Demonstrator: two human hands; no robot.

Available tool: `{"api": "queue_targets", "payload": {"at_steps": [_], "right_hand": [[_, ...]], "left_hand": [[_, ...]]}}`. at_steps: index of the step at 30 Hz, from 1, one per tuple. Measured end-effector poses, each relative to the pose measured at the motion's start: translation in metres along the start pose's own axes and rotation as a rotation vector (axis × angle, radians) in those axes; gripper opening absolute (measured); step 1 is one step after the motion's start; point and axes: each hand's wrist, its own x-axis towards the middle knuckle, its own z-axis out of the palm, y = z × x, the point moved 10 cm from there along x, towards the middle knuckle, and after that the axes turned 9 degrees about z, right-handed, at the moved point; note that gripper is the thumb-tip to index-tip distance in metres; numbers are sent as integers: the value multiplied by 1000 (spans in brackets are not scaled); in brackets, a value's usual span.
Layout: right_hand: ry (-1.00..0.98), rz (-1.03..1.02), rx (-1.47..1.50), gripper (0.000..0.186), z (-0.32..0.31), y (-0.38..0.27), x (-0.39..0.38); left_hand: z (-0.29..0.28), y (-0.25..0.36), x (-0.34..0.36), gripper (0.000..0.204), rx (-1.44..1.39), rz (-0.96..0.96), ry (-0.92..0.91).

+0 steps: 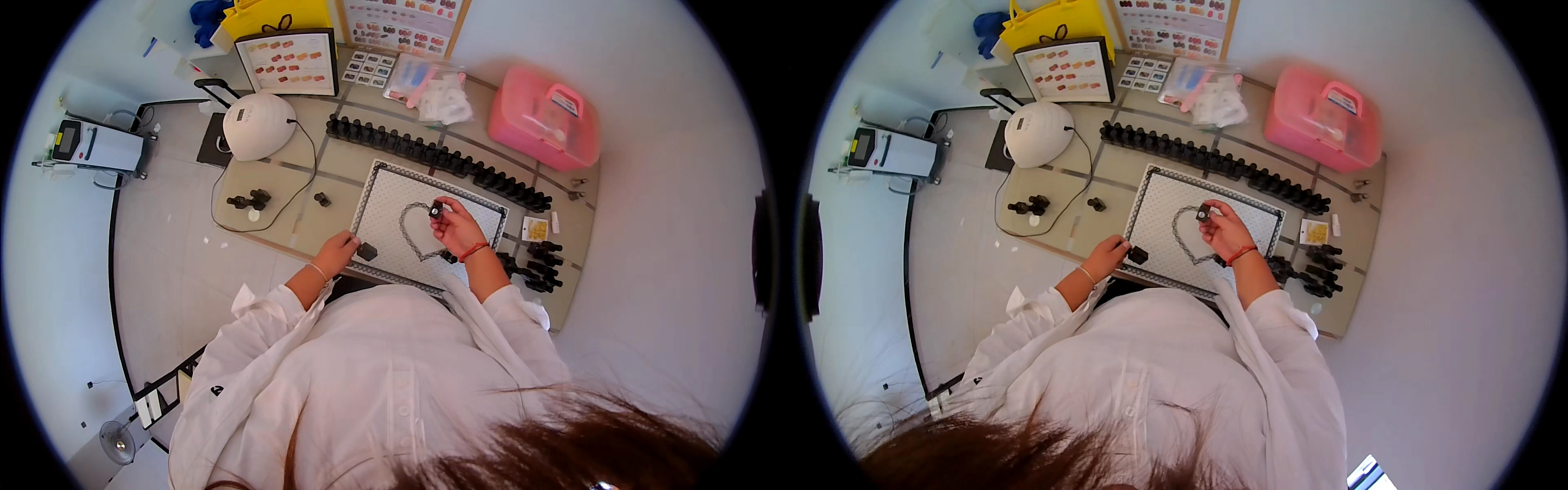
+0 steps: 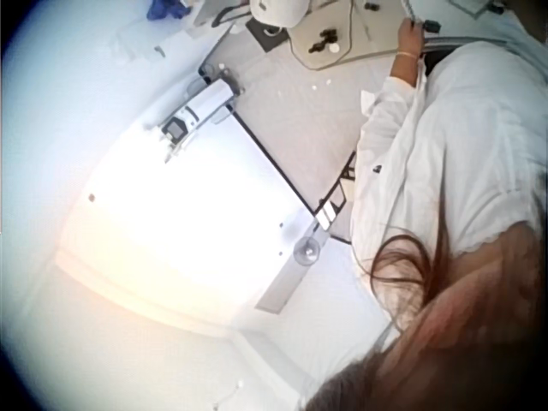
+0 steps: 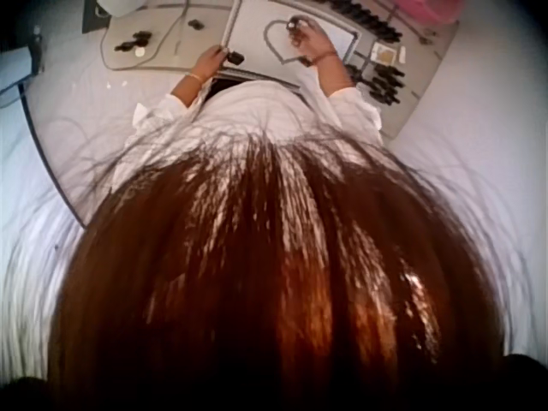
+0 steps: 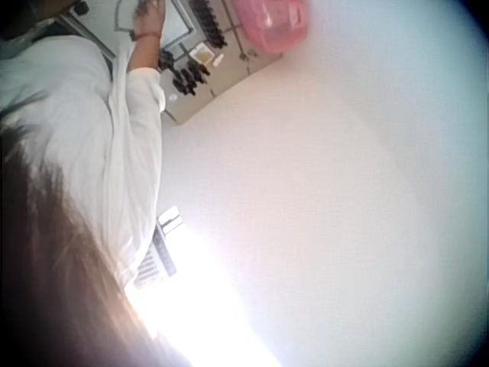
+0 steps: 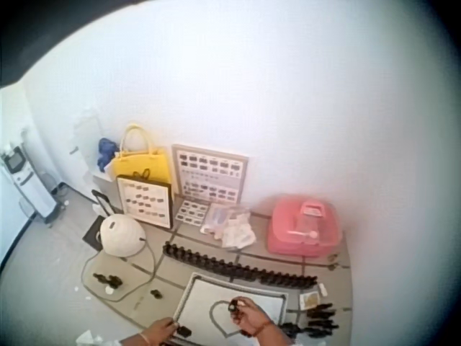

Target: The person arranges small black nail polish bottles on a white tray with a heart-shaped outline. They pick up bottles from the table and place them into the heart shape, occasionally picking up multiple bottles at once and placing them down. The person also moves bottles from the heart shape to the side of the table.

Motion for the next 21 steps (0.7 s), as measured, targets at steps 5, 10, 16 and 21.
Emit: {"api": "queue_targets", "payload": {"at_steps": [5,10,16,21], "right_hand": [[-172,-69,266,23,29,-7,-38],[-241,-73,380,19,39,-6,-66],[-176,-164,279,12,12,-13,-95],[-21,-404,180,32,-36,-37,-155]], "left_hand": [[15,63,3,14,599,317,22],[41,77,0,16,1013,365,-120],[46,79,-1,23,1106,286,-153],[40,86,-5,39,1047,264,-96]]}}
